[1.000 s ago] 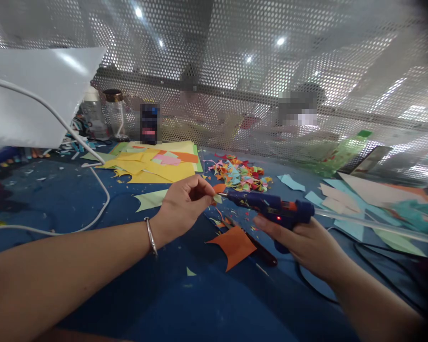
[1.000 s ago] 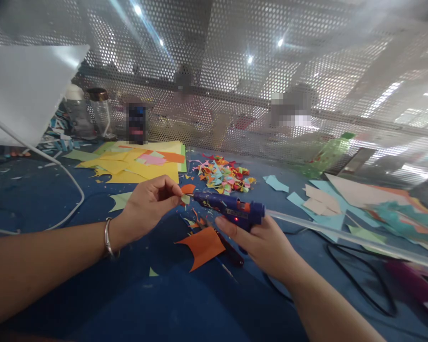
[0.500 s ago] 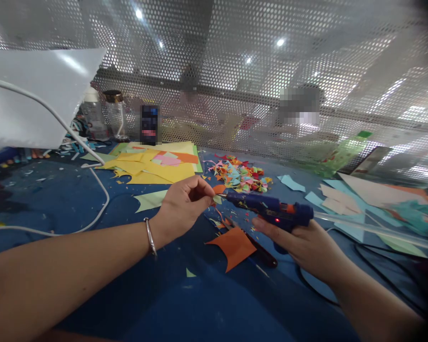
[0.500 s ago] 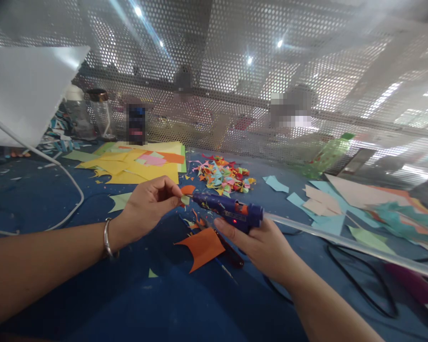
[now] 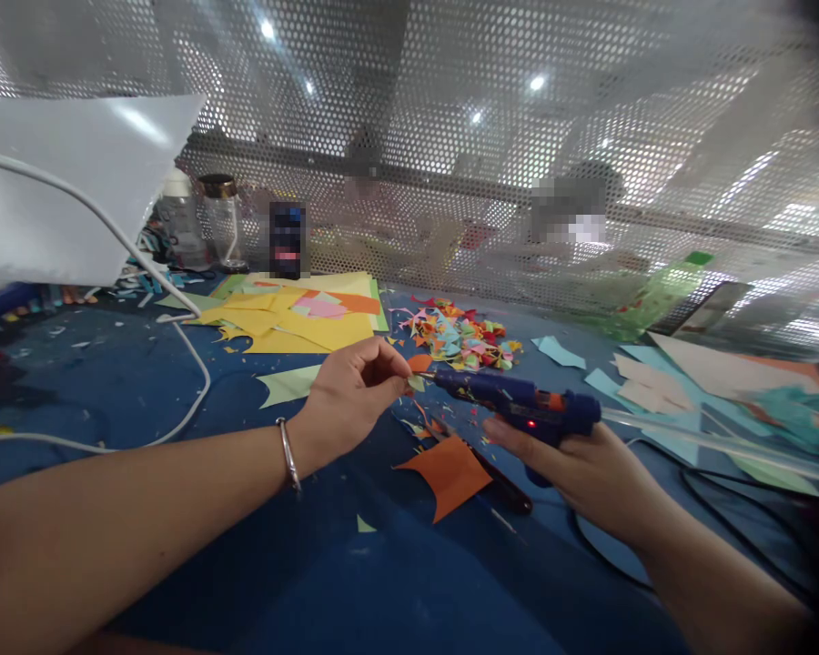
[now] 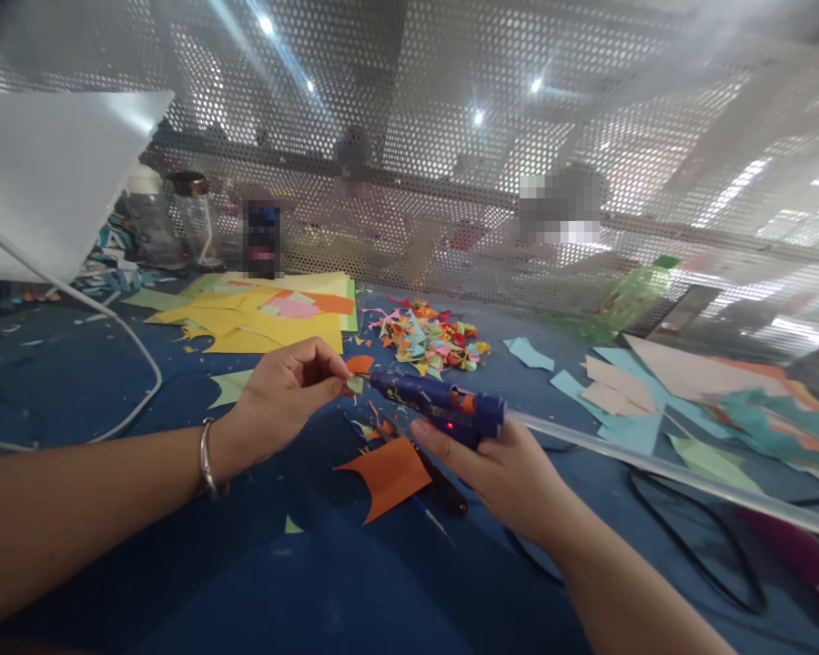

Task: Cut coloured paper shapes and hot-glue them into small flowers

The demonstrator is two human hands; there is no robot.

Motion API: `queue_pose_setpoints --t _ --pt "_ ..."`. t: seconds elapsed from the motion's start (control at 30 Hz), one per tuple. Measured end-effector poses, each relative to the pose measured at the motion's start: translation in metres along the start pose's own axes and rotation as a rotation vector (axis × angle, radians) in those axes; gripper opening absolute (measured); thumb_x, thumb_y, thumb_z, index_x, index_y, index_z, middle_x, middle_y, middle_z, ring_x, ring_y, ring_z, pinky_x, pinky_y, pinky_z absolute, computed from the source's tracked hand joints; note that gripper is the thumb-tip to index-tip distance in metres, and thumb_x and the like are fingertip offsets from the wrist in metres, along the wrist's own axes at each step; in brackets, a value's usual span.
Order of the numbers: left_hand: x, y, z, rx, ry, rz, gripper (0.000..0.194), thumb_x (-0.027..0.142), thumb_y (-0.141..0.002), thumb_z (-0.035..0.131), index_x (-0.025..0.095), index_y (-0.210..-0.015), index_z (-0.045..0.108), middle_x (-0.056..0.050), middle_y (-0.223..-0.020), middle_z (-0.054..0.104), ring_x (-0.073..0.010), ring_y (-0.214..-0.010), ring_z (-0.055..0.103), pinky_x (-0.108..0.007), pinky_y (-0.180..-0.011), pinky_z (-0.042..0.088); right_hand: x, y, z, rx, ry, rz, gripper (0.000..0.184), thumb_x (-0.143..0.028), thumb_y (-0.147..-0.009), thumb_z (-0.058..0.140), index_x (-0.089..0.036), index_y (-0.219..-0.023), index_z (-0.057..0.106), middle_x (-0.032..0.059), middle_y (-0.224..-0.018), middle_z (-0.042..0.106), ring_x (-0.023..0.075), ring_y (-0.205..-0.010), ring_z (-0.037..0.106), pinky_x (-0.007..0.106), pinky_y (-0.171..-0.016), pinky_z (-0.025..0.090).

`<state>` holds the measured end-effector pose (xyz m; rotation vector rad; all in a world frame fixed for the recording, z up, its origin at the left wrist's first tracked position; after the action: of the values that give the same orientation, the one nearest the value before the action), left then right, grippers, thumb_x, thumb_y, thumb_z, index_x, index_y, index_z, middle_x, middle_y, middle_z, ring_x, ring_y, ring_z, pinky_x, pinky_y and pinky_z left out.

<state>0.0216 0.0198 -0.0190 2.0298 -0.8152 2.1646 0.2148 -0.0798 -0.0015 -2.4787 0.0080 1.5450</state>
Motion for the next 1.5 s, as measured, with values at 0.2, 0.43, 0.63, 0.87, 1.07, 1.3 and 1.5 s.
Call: queue_pose_setpoints --t 0.2,0.43,0.63,0.87,1.07,1.3,1.5 --pt "0.002 0.000 0.000 0.012 -0.020 -0.008 0.008 0.014 -0.075 0.067 0.018 -0.073 0.060 0.002 -0.069 0.061 -0.0083 -0.062 0.054 -0.024 -0.059 0.044 -0.003 0.002 -0.001 0.005 0.055 -0.032 0.033 -0.055 -0.084 0.065 -0.027 -0.096 0.077 0.0043 -0.062 0.069 0.0316 -0.101 0.072 0.044 -0.088 0.061" --pt "0.002 0.000 0.000 0.020 -0.015 -0.004 0.008 0.016 -0.075 0.067 0.018 -0.073 0.060 0.002 -0.069 0.061 -0.0086 -0.061 0.054 -0.025 -0.059 0.044 0.011 -0.005 -0.004 -0.063 0.008 0.071 0.037 -0.056 -0.081 0.067 -0.027 -0.102 0.076 0.0056 -0.095 0.078 0.0325 -0.110 0.069 0.048 -0.097 0.056" --pt "0.004 0.000 -0.001 0.033 -0.032 0.018 0.009 0.016 -0.075 0.067 0.018 -0.073 0.059 0.002 -0.069 0.061 -0.0088 -0.063 0.056 -0.025 -0.061 0.046 0.013 -0.006 -0.004 -0.040 0.019 0.080 0.038 -0.056 -0.080 0.068 -0.025 -0.101 0.076 0.0064 -0.100 0.079 0.0314 -0.105 0.070 0.044 -0.091 0.057" --pt "0.006 0.000 -0.002 0.100 0.028 0.043 0.024 0.022 -0.075 0.074 0.020 -0.088 0.055 0.004 -0.071 0.058 -0.0089 -0.064 0.056 -0.024 -0.061 0.046 0.019 -0.015 -0.012 0.009 0.089 0.125 0.045 -0.057 -0.079 0.070 -0.021 -0.055 0.057 -0.0010 -0.053 0.057 0.0144 -0.053 0.053 0.029 -0.054 0.045" --pt "0.001 0.001 -0.002 0.131 0.072 -0.114 0.029 0.021 -0.072 0.077 0.017 -0.097 0.063 0.001 -0.075 0.062 -0.0102 -0.068 0.059 -0.025 -0.064 0.048 0.031 -0.027 -0.017 -0.002 -0.195 0.353 0.047 -0.061 -0.071 0.076 -0.014 -0.070 0.066 -0.0030 -0.052 0.051 0.0115 -0.050 0.046 0.025 -0.049 0.038" --pt "0.002 0.001 0.001 0.127 0.138 -0.137 0.018 0.015 -0.070 0.076 0.016 -0.085 0.066 0.001 -0.078 0.063 -0.0083 -0.071 0.059 -0.024 -0.070 0.049 0.043 -0.030 -0.020 -0.032 -0.330 0.488 0.043 -0.051 -0.067 0.084 -0.011 -0.075 0.071 -0.0005 -0.055 0.058 0.0088 -0.050 0.051 0.018 -0.047 0.045" --pt "0.004 0.003 0.000 0.125 0.146 -0.136 0.017 0.015 -0.069 0.075 0.017 -0.083 0.065 0.001 -0.078 0.063 -0.0083 -0.070 0.058 -0.025 -0.069 0.049 0.046 -0.031 -0.021 0.046 -0.168 0.542 0.036 -0.047 -0.076 0.078 -0.014 -0.068 0.068 0.0041 -0.054 0.062 0.0131 -0.047 0.058 0.024 -0.047 0.053"
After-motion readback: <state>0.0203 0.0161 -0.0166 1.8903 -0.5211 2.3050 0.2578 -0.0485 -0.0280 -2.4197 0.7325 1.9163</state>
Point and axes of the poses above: each hand's wrist, its own y-axis away from the middle knuckle, its own z-axis out of the palm, x = y × z, the point moved 2 cm from there along -y, towards the middle knuckle
